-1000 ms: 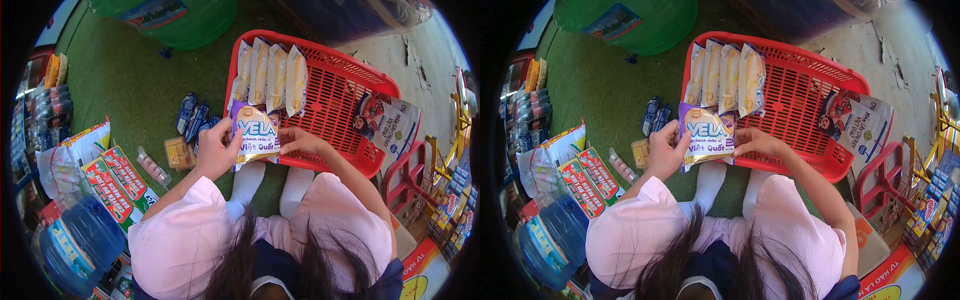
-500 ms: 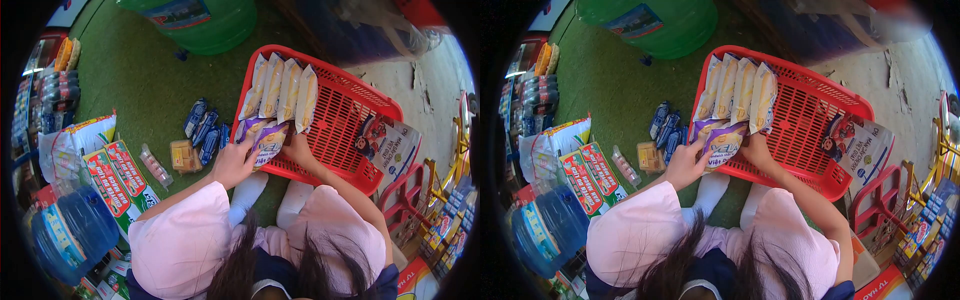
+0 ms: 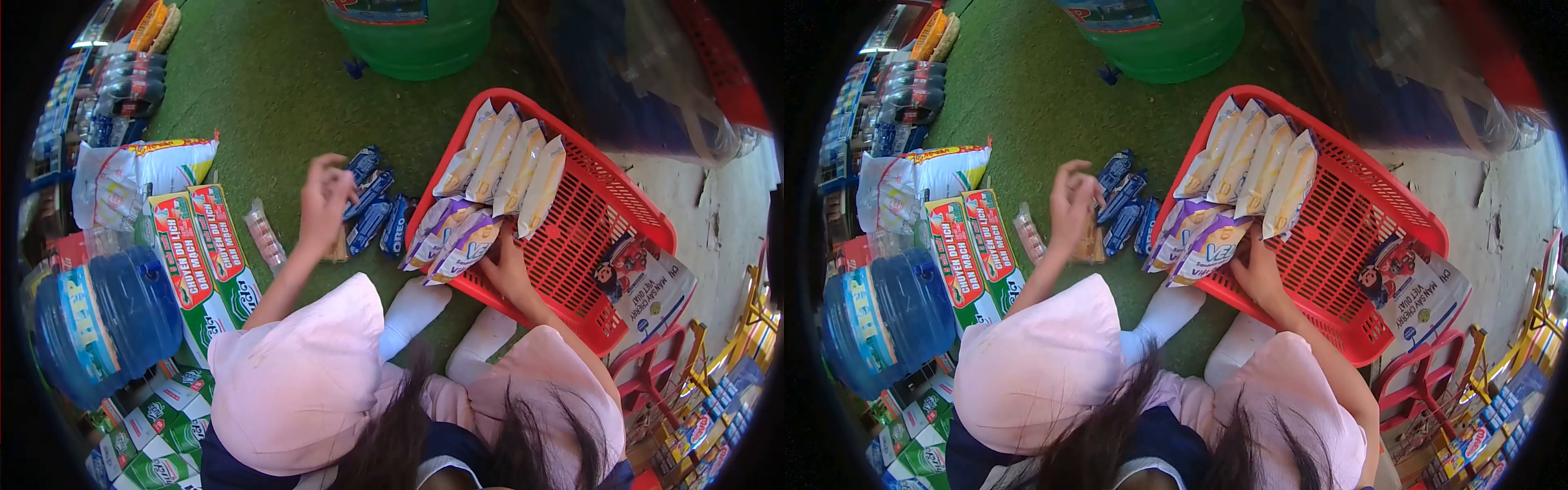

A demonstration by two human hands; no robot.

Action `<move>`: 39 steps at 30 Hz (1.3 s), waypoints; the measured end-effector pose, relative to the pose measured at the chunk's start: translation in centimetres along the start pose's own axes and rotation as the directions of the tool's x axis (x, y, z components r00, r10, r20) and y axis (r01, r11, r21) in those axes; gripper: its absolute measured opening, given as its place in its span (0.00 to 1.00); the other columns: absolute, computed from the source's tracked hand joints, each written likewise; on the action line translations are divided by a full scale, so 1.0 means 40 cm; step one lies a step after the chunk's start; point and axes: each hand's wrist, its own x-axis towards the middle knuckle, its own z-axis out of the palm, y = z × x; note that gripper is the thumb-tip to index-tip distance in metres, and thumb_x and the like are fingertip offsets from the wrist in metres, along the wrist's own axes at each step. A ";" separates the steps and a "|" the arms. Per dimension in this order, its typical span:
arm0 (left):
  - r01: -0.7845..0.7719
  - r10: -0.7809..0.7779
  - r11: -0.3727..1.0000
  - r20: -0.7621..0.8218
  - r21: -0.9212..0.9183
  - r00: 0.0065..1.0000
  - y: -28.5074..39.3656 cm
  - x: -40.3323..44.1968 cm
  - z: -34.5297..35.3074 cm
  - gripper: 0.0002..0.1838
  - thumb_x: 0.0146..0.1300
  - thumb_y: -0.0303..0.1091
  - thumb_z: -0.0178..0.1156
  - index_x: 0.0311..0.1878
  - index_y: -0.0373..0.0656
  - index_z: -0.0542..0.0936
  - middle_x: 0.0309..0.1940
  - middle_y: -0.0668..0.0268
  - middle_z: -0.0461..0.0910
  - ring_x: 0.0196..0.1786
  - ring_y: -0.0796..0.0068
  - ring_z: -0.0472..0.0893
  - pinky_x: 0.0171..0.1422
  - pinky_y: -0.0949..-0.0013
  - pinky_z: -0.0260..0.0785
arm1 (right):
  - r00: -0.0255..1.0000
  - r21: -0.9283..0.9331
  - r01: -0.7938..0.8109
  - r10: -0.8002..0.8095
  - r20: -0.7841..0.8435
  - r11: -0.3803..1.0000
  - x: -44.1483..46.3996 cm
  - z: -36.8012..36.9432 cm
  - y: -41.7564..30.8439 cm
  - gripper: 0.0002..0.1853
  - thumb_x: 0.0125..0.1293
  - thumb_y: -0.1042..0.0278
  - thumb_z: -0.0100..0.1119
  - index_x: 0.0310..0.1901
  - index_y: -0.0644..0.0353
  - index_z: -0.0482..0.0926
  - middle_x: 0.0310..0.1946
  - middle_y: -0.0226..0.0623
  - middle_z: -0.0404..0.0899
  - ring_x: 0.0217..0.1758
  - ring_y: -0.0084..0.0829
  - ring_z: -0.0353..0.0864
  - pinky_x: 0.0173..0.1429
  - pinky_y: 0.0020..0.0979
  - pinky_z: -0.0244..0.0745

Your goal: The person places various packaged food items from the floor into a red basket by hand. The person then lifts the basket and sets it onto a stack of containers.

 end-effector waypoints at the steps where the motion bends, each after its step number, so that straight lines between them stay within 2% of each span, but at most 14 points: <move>1: -0.008 0.017 0.993 -0.072 0.120 0.997 -0.050 0.032 -0.033 0.24 0.59 0.35 0.60 0.56 0.37 0.66 0.44 0.54 0.76 0.36 0.75 0.78 0.39 0.72 0.71 | 0.999 0.016 -0.011 0.010 0.032 1.000 0.001 -0.008 0.000 0.31 0.54 0.79 0.53 0.59 0.62 0.53 0.29 0.44 0.78 0.31 0.39 0.81 0.37 0.34 0.75; 4: -0.173 0.118 0.855 0.141 0.488 0.983 -0.116 0.085 -0.078 0.39 0.53 0.43 0.65 0.63 0.39 0.58 0.52 0.50 0.71 0.52 0.63 0.75 0.55 0.63 0.67 | 0.994 0.019 -0.036 0.034 0.100 0.999 0.002 -0.022 0.002 0.31 0.55 0.78 0.53 0.59 0.62 0.53 0.29 0.44 0.78 0.31 0.36 0.81 0.36 0.32 0.75; 5: -0.055 -0.037 0.889 0.191 0.456 0.981 -0.122 0.089 -0.074 0.50 0.45 0.49 0.69 0.67 0.40 0.53 0.58 0.47 0.66 0.61 0.52 0.68 0.63 0.56 0.60 | 0.990 0.004 -0.047 0.046 0.137 0.999 0.003 -0.029 0.004 0.31 0.55 0.78 0.53 0.60 0.63 0.52 0.29 0.43 0.78 0.31 0.34 0.81 0.36 0.32 0.75; 9: -0.267 0.072 0.716 0.311 0.646 0.948 -0.158 0.084 0.004 0.53 0.41 0.49 0.71 0.67 0.40 0.52 0.58 0.46 0.66 0.60 0.49 0.67 0.62 0.54 0.61 | 0.975 -0.039 -0.050 0.057 0.213 0.998 0.019 -0.047 0.030 0.39 0.57 0.77 0.54 0.67 0.66 0.42 0.35 0.46 0.79 0.35 0.36 0.81 0.40 0.32 0.75; 11: -0.088 -0.028 0.645 0.139 0.759 0.990 -0.147 0.080 0.040 0.54 0.38 0.48 0.72 0.66 0.40 0.54 0.57 0.47 0.65 0.60 0.47 0.67 0.60 0.53 0.62 | 0.972 0.027 -0.029 0.022 0.232 0.999 0.027 -0.051 0.046 0.33 0.58 0.77 0.53 0.64 0.67 0.50 0.35 0.45 0.79 0.35 0.35 0.80 0.40 0.32 0.75; 15: -0.108 0.053 0.609 0.096 0.786 0.994 -0.125 0.089 0.058 0.47 0.36 0.45 0.72 0.61 0.37 0.61 0.51 0.47 0.69 0.56 0.50 0.71 0.56 0.53 0.66 | 0.968 0.002 -0.033 0.031 0.249 0.999 0.025 -0.057 0.051 0.22 0.55 0.80 0.51 0.53 0.68 0.64 0.31 0.44 0.78 0.32 0.34 0.80 0.38 0.31 0.74; 18: 0.059 -0.013 0.831 -0.087 0.553 0.996 -0.104 0.113 0.038 0.33 0.41 0.41 0.69 0.50 0.37 0.70 0.39 0.54 0.77 0.43 0.55 0.78 0.50 0.60 0.71 | 0.973 -0.010 0.044 -0.040 0.229 0.999 0.002 -0.067 0.012 0.18 0.56 0.77 0.52 0.50 0.66 0.68 0.32 0.47 0.78 0.35 0.40 0.80 0.41 0.36 0.75; 20: 0.216 -0.212 0.976 -0.139 0.021 0.967 -0.200 0.167 -0.016 0.26 0.46 0.42 0.65 0.47 0.38 0.71 0.34 0.58 0.79 0.37 0.60 0.80 0.45 0.61 0.74 | 0.941 -0.299 0.121 -0.014 0.338 0.946 -0.015 -0.087 -0.012 0.18 0.57 0.70 0.53 0.50 0.64 0.69 0.34 0.50 0.78 0.38 0.47 0.79 0.44 0.41 0.74; 22: 0.403 -0.423 0.608 0.151 -0.684 0.894 -0.201 0.192 -0.044 0.20 0.54 0.45 0.57 0.44 0.40 0.72 0.30 0.60 0.79 0.32 0.64 0.79 0.41 0.62 0.74 | 0.942 -0.414 0.084 0.063 0.329 0.906 -0.037 -0.102 -0.021 0.20 0.57 0.65 0.54 0.51 0.62 0.69 0.38 0.51 0.77 0.42 0.50 0.78 0.47 0.43 0.74; 27: 0.372 -0.233 0.461 0.295 -0.806 0.927 0.076 0.115 0.044 0.35 0.51 0.54 0.56 0.54 0.34 0.68 0.39 0.54 0.76 0.38 0.58 0.78 0.45 0.57 0.73 | 0.922 -0.584 0.086 0.157 0.353 0.807 -0.084 -0.144 -0.089 0.22 0.57 0.63 0.54 0.53 0.60 0.70 0.42 0.49 0.76 0.47 0.48 0.76 0.50 0.44 0.72; 29: 0.631 0.106 0.260 0.671 -0.731 0.734 0.139 0.079 0.100 0.44 0.47 0.57 0.59 0.61 0.33 0.62 0.47 0.49 0.73 0.42 0.54 0.77 0.46 0.54 0.72 | 0.935 -0.615 0.109 0.130 0.331 0.781 -0.100 -0.161 -0.109 0.21 0.57 0.63 0.54 0.53 0.59 0.70 0.43 0.48 0.76 0.48 0.47 0.76 0.51 0.44 0.72; 30: 0.681 0.168 0.313 0.745 -0.662 0.646 0.165 0.061 0.130 0.48 0.43 0.56 0.62 0.63 0.32 0.59 0.50 0.47 0.70 0.43 0.55 0.77 0.45 0.55 0.72 | 0.940 -0.579 0.162 0.054 0.338 0.799 -0.106 -0.170 -0.122 0.22 0.56 0.61 0.56 0.52 0.59 0.70 0.43 0.46 0.76 0.48 0.46 0.76 0.51 0.43 0.71; 36: 0.882 0.038 0.472 0.999 0.010 -0.031 0.209 -0.132 0.299 0.41 0.43 0.53 0.64 0.58 0.36 0.66 0.45 0.55 0.75 0.42 0.66 0.78 0.44 0.67 0.72 | 0.948 -0.482 0.195 -0.038 0.315 0.854 -0.151 -0.190 -0.148 0.26 0.51 0.60 0.62 0.52 0.57 0.70 0.44 0.42 0.75 0.50 0.43 0.75 0.52 0.41 0.70; 39: 0.815 -0.112 0.539 0.977 0.213 -0.181 0.061 -0.212 0.384 0.36 0.48 0.54 0.61 0.55 0.38 0.68 0.41 0.62 0.74 0.40 0.73 0.77 0.45 0.70 0.72 | 0.952 -0.575 0.150 0.040 0.305 0.805 -0.214 -0.172 -0.073 0.31 0.47 0.63 0.65 0.56 0.54 0.68 0.47 0.40 0.74 0.54 0.41 0.73 0.53 0.41 0.69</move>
